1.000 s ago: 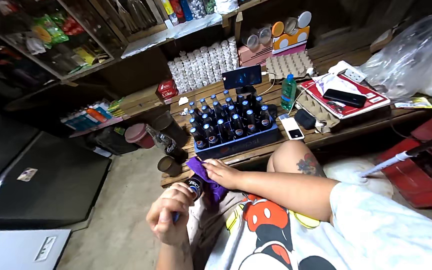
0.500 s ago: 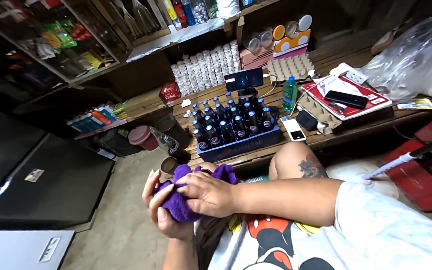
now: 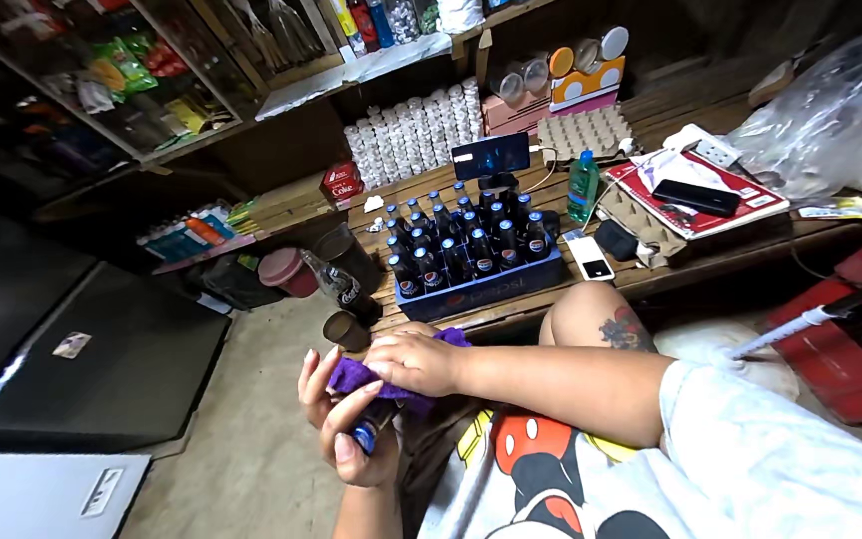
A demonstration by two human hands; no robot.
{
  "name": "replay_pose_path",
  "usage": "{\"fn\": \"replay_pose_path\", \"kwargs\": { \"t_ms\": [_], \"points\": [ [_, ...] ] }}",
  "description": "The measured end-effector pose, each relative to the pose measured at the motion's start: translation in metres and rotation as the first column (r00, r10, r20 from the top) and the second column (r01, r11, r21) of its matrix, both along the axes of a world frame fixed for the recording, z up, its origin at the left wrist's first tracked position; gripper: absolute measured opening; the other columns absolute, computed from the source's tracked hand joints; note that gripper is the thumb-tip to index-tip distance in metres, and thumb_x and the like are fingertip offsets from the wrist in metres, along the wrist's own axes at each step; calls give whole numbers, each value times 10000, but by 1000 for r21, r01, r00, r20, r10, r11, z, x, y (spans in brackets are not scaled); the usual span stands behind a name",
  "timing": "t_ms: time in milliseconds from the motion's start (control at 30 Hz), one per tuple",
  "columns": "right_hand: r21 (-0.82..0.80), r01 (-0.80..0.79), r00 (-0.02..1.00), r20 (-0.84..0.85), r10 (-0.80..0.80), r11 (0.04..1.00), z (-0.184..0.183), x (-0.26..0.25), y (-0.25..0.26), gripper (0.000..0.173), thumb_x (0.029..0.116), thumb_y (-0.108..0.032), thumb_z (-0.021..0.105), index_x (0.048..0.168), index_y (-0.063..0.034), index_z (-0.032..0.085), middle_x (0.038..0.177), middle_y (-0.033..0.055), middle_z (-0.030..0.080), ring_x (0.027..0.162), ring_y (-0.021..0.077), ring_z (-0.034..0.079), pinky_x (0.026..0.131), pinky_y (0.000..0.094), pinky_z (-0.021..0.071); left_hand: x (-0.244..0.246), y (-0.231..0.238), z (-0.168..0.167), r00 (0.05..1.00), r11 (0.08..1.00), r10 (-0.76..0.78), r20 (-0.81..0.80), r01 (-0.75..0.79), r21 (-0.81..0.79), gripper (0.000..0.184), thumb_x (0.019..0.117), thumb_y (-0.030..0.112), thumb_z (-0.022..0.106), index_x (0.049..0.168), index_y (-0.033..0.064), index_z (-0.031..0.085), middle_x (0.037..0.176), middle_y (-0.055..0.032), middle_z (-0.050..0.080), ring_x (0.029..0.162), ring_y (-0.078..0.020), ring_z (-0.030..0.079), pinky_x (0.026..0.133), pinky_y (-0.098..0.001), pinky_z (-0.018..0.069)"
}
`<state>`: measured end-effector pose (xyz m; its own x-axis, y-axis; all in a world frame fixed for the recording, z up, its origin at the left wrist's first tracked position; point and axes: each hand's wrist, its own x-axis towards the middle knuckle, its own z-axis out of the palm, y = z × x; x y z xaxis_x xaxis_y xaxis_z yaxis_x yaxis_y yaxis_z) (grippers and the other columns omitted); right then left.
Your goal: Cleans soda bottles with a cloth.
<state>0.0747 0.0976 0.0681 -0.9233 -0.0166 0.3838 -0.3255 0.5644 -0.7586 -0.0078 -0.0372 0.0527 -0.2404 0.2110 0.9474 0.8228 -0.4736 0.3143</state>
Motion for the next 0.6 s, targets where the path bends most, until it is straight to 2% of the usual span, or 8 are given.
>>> {"fn": "replay_pose_path", "kwargs": {
  "t_ms": [167,267,367,467,533,600],
  "points": [
    [-43,7,995,98,-2,999,-8,0,10,503,1101,-255,293,1257,57,655,1298,233,640,1317,331,545,1154,531,326,6,0,-3,999,1000,16,-40,-16,-15,442,1073,506,309,1070,354,724,1379,147,599,1465,-198,377,1251,-491,191],
    [-55,30,988,151,-22,998,-15,0,14,534,1106,-277,264,1316,54,627,1371,234,606,1377,338,496,1187,550,275,7,0,-3,999,999,-18,-48,16,-41,450,1074,518,307,1057,348,724,1234,173,655,1355,-136,488,1237,-508,210],
    [-75,48,984,175,-35,996,-19,2,18,549,1110,-289,248,1363,52,597,1439,237,561,1429,342,447,1217,538,236,7,2,-4,992,992,-114,-47,112,-51,477,1082,510,291,1047,288,712,1075,140,700,1177,-96,602,1163,-411,351],
    [-103,73,975,218,-49,992,-20,4,21,538,1116,-272,244,1400,57,561,1491,244,510,1463,340,400,1236,495,215,6,4,-4,976,975,-220,1,219,-42,463,1087,486,328,1079,223,709,998,105,715,1035,-87,662,1034,-317,480],
    [-121,104,966,250,-71,987,-22,5,23,526,1120,-261,241,1426,43,541,1521,233,480,1481,324,377,1246,470,211,5,4,0,964,964,-260,61,263,-31,427,1087,473,371,1093,222,717,979,99,732,981,-92,690,941,-288,543],
    [-123,155,962,243,-121,980,-29,6,24,498,1117,-217,253,1427,50,537,1516,236,485,1475,329,386,1242,457,228,3,3,5,955,961,-272,115,277,-26,395,1089,453,394,1072,226,717,973,91,741,973,-107,707,910,-294,572]
  ]
}}
